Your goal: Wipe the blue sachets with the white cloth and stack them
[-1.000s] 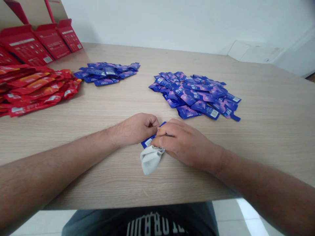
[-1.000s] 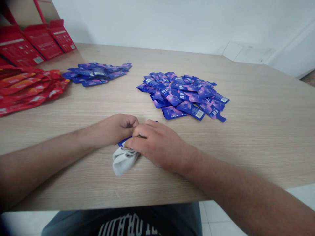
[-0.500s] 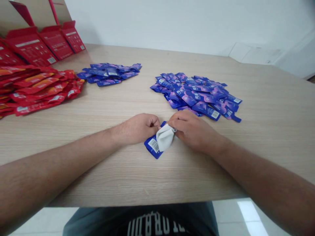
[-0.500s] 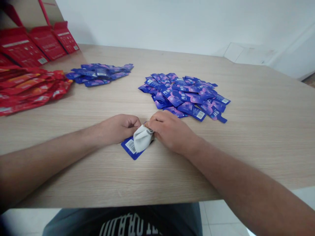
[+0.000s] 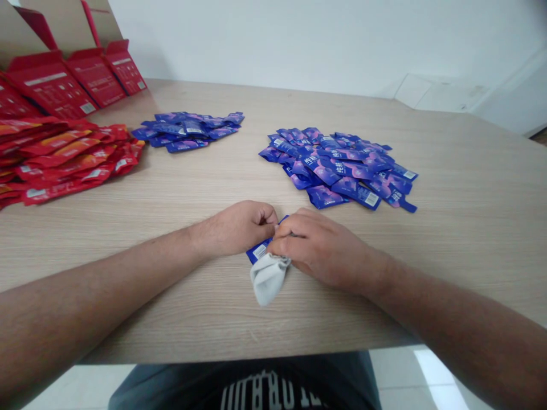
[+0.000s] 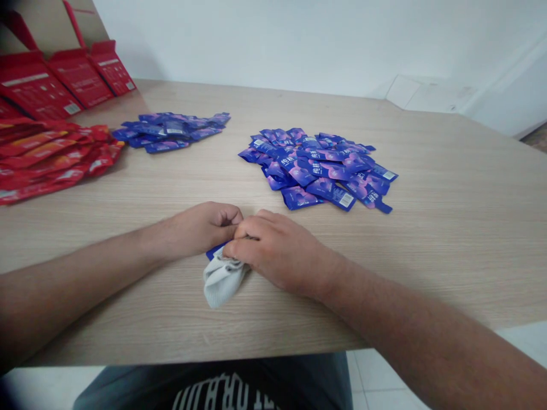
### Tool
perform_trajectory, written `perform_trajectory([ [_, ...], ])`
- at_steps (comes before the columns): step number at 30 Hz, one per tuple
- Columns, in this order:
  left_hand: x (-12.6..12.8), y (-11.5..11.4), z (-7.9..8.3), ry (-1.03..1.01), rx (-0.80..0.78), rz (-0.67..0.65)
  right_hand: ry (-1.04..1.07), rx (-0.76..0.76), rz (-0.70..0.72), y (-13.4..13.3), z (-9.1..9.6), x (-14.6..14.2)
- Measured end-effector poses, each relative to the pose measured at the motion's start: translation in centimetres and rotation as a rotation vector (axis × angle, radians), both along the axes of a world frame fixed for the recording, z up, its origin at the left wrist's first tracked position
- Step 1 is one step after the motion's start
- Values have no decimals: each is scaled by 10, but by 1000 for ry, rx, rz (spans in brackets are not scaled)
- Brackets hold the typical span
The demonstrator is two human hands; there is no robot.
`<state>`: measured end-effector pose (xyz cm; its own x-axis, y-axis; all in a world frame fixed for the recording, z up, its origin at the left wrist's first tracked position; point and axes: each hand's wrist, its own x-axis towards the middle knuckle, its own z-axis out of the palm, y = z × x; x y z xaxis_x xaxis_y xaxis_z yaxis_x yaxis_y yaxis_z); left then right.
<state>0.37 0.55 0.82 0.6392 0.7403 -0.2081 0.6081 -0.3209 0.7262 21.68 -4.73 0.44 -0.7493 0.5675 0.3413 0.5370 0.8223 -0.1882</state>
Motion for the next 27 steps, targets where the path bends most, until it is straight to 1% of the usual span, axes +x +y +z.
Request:
perform_trajectory([
  [2,0,0,1,-5,2,0,-3,-15,-17,2,-1,0],
  [5,0,0,1,11,21,34,32,-35,-136,5,-2,2],
  [6,0,0,0,11,19,35,39,-31,-154,4,-2,2],
  [7,0,0,0,6,10,29,34,-24,-146,2,-1,0],
  [11,-1,0,-2,-20,-15,-5,-30,-10,-19,-4,2,-4],
  [12,-1,0,-3,-16,-5,0,-32,-18,-24,-3,1,-2],
  [15,-1,0,-5,9,37,28,18,-45,-130,3,-1,3],
  [17,-1,1,-4,18,47,27,31,-42,-160,3,-2,2],
  [18,-1,0,-4,15,46,16,25,-35,-144,1,-1,0],
  [21,-1,0,-2,-1,45,-18,-22,-30,-30,-5,0,-6],
  [22,-1,-1,-2,0,49,-18,-28,-33,-25,-5,0,-6],
  [26,-1,-1,-2,14,56,16,12,-55,-153,1,-2,2],
  [27,-1,-1,-2,18,54,15,19,-53,-165,1,-2,2],
])
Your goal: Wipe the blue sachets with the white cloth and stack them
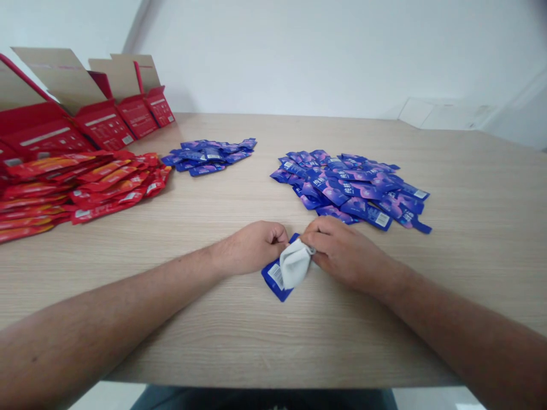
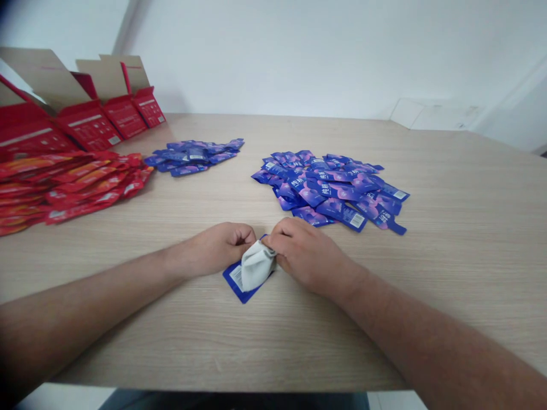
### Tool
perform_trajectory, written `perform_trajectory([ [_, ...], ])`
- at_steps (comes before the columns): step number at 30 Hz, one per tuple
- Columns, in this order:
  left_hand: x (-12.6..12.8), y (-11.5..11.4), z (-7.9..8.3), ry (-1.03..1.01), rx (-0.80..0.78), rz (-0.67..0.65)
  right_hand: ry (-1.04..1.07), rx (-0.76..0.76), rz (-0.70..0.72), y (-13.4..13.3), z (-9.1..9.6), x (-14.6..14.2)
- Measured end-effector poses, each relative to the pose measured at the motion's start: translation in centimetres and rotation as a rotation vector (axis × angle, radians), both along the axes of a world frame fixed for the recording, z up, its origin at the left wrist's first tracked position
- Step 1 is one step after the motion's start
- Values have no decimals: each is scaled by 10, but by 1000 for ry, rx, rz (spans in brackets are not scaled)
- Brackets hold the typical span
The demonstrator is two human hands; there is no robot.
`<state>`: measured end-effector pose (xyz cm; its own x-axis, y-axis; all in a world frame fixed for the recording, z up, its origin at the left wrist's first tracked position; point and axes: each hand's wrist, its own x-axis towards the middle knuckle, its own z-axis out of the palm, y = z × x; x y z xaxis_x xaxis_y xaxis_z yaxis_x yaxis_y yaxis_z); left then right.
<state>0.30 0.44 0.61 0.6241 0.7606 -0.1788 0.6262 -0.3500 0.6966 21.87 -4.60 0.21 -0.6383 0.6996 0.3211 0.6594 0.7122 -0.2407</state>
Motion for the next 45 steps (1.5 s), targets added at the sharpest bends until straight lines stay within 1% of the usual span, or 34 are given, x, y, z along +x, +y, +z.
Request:
perform_trajectory([
  [1,0,0,0,2,-4,-6,1,8,13,-1,0,-1],
  [5,-1,0,0,-2,-20,-32,-43,12,154,-7,1,-7],
  [6,-1,0,-1,-3,-18,-29,-47,3,150,-6,1,-6],
  [10,-1,0,-1,5,1,-15,-19,-22,16,1,0,2],
  [11,-1,0,-1,4,-1,-19,-12,-22,9,1,0,3],
  [15,-1,-1,-1,-6,-21,-43,-37,-22,125,-3,1,0],
  [16,-1,-1,-1,-5,-16,-40,-43,-29,134,-3,1,0],
  [20,0,-1,-2,9,19,-13,-10,-41,26,-1,-1,2],
  [21,0,-2,-2,10,22,-16,-3,-33,19,-1,-1,2],
  [25,0,-2,0,0,8,-48,-19,-15,142,-5,-1,-1],
  [26,0,-2,0,-2,8,-48,-25,-18,151,-4,-1,-1],
  [31,0,-2,1,26,11,-19,0,-30,17,-1,-2,3],
  [36,-1,-2,-1,6,12,-59,-29,-29,146,-6,0,-2],
  [37,-1,-2,-2,5,14,-57,-32,-33,135,-5,0,-2],
  [41,-1,0,-4,16,20,-28,-8,-47,8,0,-2,3],
  [43,-1,-1,-4,14,27,-33,-11,-45,36,-2,-2,1],
  [45,-1,-1,-2,5,23,-54,-29,-41,110,-5,-1,-3],
])
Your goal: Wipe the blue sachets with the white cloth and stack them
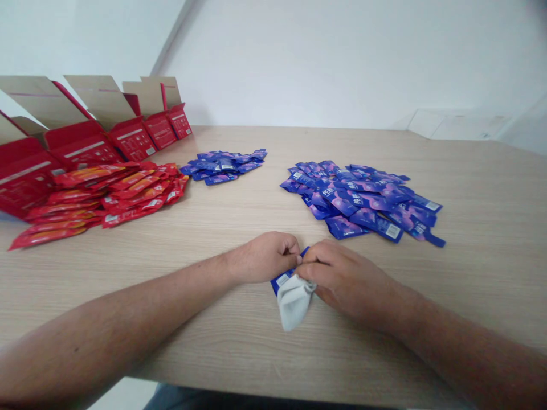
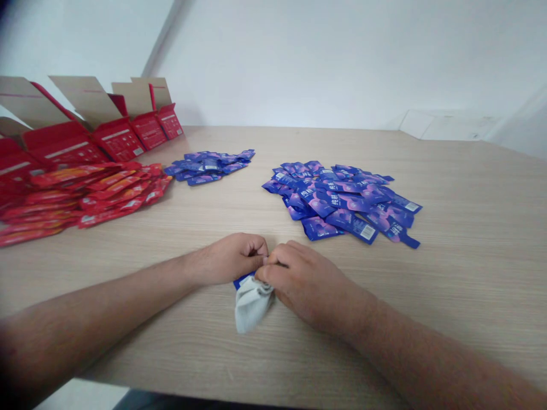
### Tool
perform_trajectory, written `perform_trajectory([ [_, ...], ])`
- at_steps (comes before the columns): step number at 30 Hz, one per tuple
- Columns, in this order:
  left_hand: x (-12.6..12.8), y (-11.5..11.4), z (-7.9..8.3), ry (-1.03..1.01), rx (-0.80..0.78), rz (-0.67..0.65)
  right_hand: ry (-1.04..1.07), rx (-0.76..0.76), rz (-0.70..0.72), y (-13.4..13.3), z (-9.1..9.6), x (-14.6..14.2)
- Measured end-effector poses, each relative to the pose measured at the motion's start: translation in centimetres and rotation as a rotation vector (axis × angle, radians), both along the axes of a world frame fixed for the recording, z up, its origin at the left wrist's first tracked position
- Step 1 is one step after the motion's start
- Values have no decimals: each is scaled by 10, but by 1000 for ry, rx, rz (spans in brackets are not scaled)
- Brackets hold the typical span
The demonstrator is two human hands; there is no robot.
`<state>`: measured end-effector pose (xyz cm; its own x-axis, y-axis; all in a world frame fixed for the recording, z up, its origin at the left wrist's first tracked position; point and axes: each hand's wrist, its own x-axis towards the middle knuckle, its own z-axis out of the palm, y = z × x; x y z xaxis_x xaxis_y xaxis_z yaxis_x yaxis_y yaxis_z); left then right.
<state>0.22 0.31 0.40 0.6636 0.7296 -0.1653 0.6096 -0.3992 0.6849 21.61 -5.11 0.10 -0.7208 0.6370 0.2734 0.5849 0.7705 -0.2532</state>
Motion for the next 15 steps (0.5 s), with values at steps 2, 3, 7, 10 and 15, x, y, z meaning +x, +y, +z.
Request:
perform_trajectory([
  [2,0,-1,1,-3,-6,-9,-11,-1,20,-1,0,-1],
  [3,0,-1,2,-2,-7,-3,-9,-5,-2,0,0,0],
  [7,0,-1,1,4,-1,25,28,-2,-94,5,0,5],
  [10,0,-1,0,-8,-19,1,7,0,-20,3,0,4],
  [15,-1,0,-2,-3,-13,13,14,-17,-69,5,0,6],
])
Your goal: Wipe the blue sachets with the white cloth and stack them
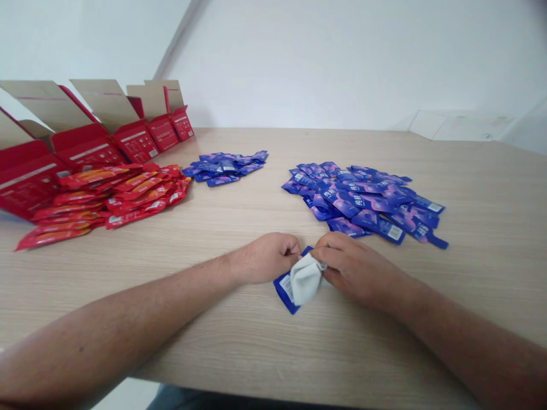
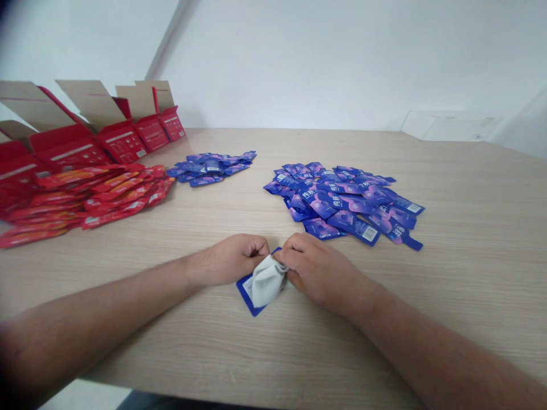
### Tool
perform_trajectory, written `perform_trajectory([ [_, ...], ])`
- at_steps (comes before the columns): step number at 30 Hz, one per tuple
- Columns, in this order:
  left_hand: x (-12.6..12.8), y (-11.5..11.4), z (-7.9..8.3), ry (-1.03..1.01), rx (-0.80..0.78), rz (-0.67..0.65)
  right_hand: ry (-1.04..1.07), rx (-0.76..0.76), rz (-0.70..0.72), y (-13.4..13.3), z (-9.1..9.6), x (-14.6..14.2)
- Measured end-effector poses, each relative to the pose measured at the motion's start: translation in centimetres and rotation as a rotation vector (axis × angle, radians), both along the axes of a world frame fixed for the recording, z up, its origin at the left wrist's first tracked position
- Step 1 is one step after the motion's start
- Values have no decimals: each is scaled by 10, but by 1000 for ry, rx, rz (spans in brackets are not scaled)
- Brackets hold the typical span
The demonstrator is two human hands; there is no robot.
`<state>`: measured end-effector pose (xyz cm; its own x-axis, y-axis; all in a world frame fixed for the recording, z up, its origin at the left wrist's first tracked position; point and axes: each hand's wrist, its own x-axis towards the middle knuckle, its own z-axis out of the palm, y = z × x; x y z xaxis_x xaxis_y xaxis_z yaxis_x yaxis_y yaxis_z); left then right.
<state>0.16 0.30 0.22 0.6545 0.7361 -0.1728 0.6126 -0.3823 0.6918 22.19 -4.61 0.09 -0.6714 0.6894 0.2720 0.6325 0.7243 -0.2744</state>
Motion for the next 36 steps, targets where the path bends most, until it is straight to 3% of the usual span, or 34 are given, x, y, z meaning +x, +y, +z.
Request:
perform_trajectory([
  [2,0,0,0,5,10,9,17,12,-22,0,0,0],
  [7,0,0,1,5,-8,-19,-35,-1,83,-4,2,-5],
  [12,0,0,1,19,17,16,-7,17,-19,-3,1,-3],
  [17,0,0,0,7,-5,-10,-52,-1,77,-5,3,-5],
  [22,0,0,1,15,15,16,-25,2,-33,-4,3,-3],
  [27,0,0,2,15,-2,-9,-62,4,75,-4,3,-5],
  [32,1,0,2,9,5,13,-10,13,-24,0,1,-3],
  [36,0,0,2,-4,-8,-11,-47,11,70,-2,2,-4],
])
